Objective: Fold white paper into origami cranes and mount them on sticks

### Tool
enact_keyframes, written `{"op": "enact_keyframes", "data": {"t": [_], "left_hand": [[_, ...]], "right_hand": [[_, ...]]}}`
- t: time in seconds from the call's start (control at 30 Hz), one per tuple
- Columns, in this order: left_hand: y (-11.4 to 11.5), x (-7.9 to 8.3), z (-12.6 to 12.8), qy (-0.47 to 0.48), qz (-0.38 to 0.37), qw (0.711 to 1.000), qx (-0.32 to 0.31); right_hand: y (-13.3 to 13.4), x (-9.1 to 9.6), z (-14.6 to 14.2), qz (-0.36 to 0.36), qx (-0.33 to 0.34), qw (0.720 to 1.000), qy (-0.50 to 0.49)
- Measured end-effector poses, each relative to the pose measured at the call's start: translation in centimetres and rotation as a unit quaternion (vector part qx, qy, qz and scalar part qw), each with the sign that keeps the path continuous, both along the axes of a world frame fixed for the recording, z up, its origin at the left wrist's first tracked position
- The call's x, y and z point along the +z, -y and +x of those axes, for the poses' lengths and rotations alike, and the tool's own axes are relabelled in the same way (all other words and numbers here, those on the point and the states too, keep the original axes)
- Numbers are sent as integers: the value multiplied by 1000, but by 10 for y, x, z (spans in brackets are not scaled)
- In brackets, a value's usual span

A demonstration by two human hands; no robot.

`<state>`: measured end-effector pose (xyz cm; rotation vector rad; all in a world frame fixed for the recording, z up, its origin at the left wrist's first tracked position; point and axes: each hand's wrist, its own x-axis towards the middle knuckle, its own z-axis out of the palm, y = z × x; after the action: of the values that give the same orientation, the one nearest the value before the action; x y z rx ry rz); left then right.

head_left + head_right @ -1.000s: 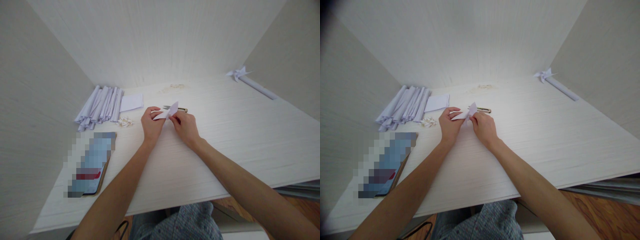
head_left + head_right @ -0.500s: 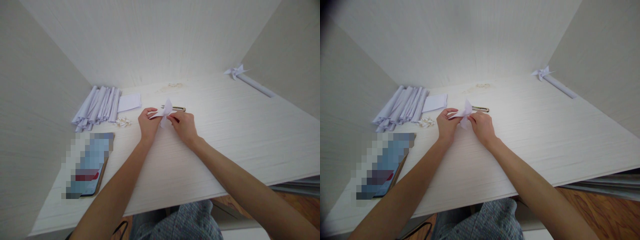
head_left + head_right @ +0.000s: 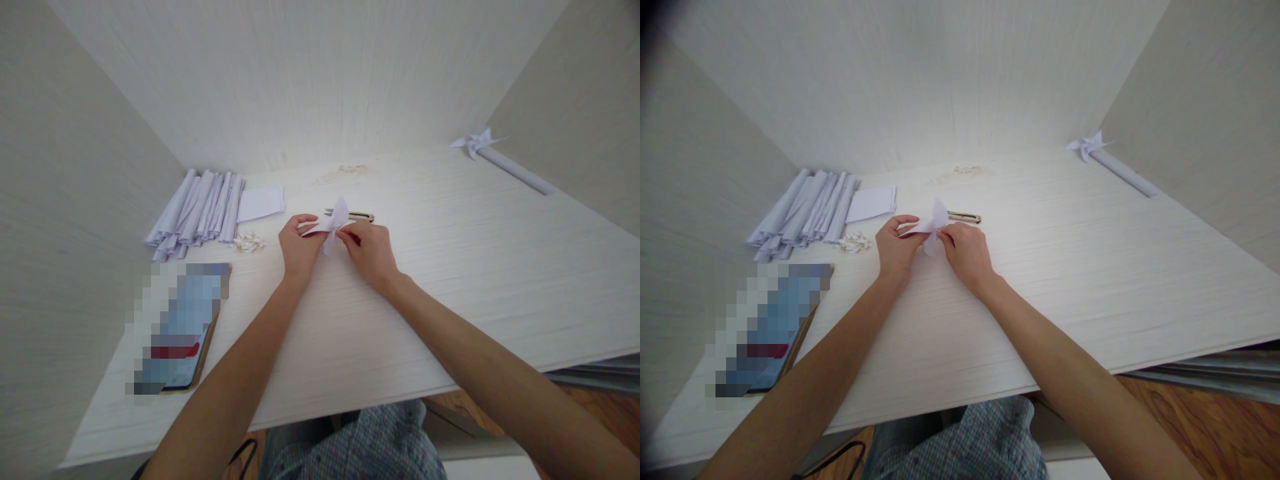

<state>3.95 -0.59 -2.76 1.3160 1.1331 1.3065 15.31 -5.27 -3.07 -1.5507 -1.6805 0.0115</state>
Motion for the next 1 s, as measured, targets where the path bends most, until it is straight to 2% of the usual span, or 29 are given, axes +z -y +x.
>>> {"op": "enact_keyframes", "data": {"t": [0.43, 0.7, 1.0], "left_hand": [[0, 0, 0, -5, -2, 1000, -28], [-1, -1, 2, -23, -20, 1000, 2], [-4, -4, 1, -22, -22, 1000, 6]], "right_hand": [[-1, 0, 1, -15, 3, 1000, -11], [-4, -1, 2, -29, 1, 999, -39], [-6, -5, 5, 8, 28, 998, -58]]}}
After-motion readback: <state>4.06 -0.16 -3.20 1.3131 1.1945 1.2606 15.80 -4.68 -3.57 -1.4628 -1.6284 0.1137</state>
